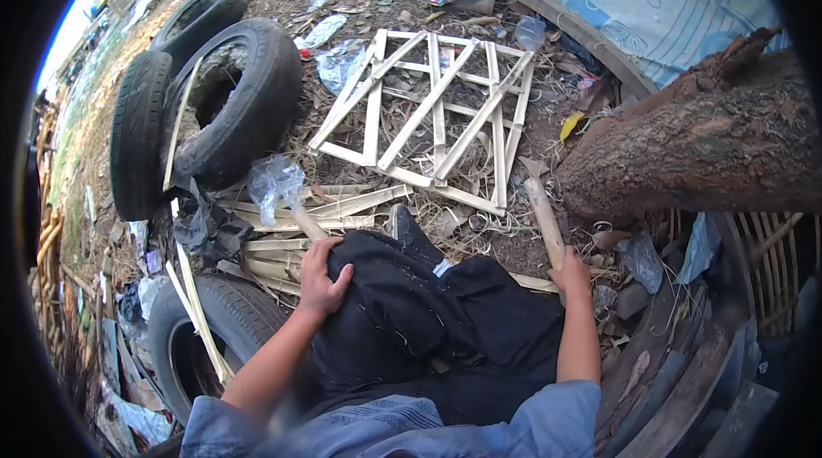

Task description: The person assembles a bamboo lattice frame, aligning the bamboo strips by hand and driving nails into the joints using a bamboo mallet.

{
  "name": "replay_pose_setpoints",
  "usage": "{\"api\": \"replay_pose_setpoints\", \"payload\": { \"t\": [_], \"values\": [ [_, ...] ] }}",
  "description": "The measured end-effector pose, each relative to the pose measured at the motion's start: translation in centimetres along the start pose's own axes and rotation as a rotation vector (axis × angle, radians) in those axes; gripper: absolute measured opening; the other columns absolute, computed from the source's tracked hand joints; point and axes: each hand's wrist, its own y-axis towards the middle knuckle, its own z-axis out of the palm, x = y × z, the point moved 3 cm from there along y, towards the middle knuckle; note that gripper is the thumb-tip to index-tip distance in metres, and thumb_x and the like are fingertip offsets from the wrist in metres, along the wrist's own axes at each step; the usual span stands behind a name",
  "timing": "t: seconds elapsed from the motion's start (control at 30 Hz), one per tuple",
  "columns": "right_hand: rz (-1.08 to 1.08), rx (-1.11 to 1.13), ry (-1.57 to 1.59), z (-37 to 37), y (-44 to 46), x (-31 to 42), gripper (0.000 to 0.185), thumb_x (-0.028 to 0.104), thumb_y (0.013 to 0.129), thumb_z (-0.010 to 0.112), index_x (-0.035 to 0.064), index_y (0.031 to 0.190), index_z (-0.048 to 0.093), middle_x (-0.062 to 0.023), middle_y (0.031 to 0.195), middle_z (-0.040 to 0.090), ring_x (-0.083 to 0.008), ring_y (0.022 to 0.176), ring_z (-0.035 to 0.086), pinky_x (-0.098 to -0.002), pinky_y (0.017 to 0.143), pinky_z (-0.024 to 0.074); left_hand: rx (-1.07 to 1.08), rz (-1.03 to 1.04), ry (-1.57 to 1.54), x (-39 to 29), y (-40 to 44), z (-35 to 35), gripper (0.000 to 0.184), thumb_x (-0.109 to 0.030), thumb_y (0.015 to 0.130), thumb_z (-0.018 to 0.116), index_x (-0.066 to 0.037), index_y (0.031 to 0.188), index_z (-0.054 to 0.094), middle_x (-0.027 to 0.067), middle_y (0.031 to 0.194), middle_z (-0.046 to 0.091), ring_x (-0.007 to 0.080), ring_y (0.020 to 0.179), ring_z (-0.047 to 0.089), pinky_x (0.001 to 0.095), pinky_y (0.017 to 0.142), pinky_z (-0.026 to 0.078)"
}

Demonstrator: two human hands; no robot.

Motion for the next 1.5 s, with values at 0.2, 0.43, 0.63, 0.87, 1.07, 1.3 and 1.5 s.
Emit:
{"api": "replay_pose_setpoints", "payload": {
  "t": [0.2, 0.43, 0.63, 0.87, 1.07, 1.3, 1.5],
  "values": [
    [0.004, 0.022, 0.028, 1.8, 0.6, -0.9, 0.074, 0.030, 0.072, 0.079, 0.0067, 0.133, 0.043, -0.0237, 0.119, 0.063, -0.0406, 0.111, 0.060, -0.0481, 0.093, 0.0494, -0.012, 0.016, -0.052, 0.2, -0.1, 0.3, 0.050, -0.034, 0.079, 0.065, -0.005, 0.119, 0.057, 0.0172, 0.115, 0.059, 0.0381, 0.110, 0.053, 0.0450, 0.099, 0.038],
    [0.004, 0.022, 0.055, 0.9, -0.7, -0.6, 0.062, 0.026, 0.074, 0.077, 0.0053, 0.123, 0.045, -0.0238, 0.114, 0.065, -0.0411, 0.109, 0.061, -0.0490, 0.091, 0.0499, -0.023, 0.023, -0.054, 0.0, -0.2, 0.6, 0.049, -0.029, 0.081, 0.063, 0.000, 0.119, 0.056, 0.0200, 0.112, 0.059, 0.0367, 0.107, 0.057, 0.0405, 0.097, 0.042],
    [0.023, 0.083, 0.061, 1.2, 0.0, -0.8, 0.076, 0.026, 0.072, 0.079, 0.0052, 0.135, 0.041, -0.0255, 0.118, 0.063, -0.0416, 0.110, 0.060, -0.0477, 0.094, 0.0494, -0.009, 0.018, -0.049, -0.2, -0.2, 0.6, 0.048, -0.030, 0.082, 0.063, -0.002, 0.120, 0.056, 0.0191, 0.113, 0.058, 0.0371, 0.109, 0.055, 0.0412, 0.097, 0.041],
    [0.004, 0.038, 0.065, 1.3, -0.1, -0.8, 0.061, 0.023, 0.074, 0.077, 0.0063, 0.123, 0.045, -0.0240, 0.110, 0.066, -0.0410, 0.106, 0.063, -0.0487, 0.090, 0.0507, -0.015, 0.018, -0.070, 0.0, -0.2, 0.8, 0.046, -0.027, 0.081, 0.064, -0.003, 0.119, 0.056, 0.0189, 0.113, 0.057, 0.0375, 0.108, 0.054, 0.0423, 0.097, 0.041],
    [-0.004, 0.039, 0.082, 1.5, -0.1, -0.9, 0.063, 0.021, 0.074, 0.076, 0.0069, 0.125, 0.043, -0.0239, 0.110, 0.066, -0.0421, 0.105, 0.062, -0.0494, 0.089, 0.0504, 0.007, 0.015, -0.077, -0.9, -0.1, 0.3, 0.045, -0.027, 0.082, 0.064, -0.002, 0.119, 0.056, 0.0185, 0.110, 0.057, 0.0369, 0.107, 0.055, 0.0414, 0.095, 0.043],
    [-0.061, 0.005, 0.192, 1.9, -0.7, -1.4, 0.083, 0.014, 0.073, 0.075, 0.0110, 0.145, 0.034, -0.0286, 0.117, 0.060, -0.0452, 0.109, 0.059, -0.0497, 0.093, 0.0482, 0.044, -0.156, -0.237, 5.3, 13.6, -1.2, 0.023, -0.021, 0.092, 0.063, 0.002, 0.086, 0.065, 0.0038, 0.066, 0.062, 0.0088, 0.059, 0.054, 0.0280, 0.055, 0.043],
    [-0.090, 0.008, 0.311, 1.8, -0.5, -1.1, 0.083, 0.011, 0.073, 0.075, 0.0017, 0.144, 0.033, -0.0286, 0.123, 0.057, -0.0439, 0.115, 0.056, -0.0458, 0.098, 0.0453, -0.078, -0.181, 0.057, 13.9, 38.1, -0.4, 0.021, -0.017, 0.083, 0.063, -0.003, 0.096, 0.073, 0.0161, 0.084, 0.072, 0.0272, 0.077, 0.070, 0.0377, 0.075, 0.054]
  ]
}}
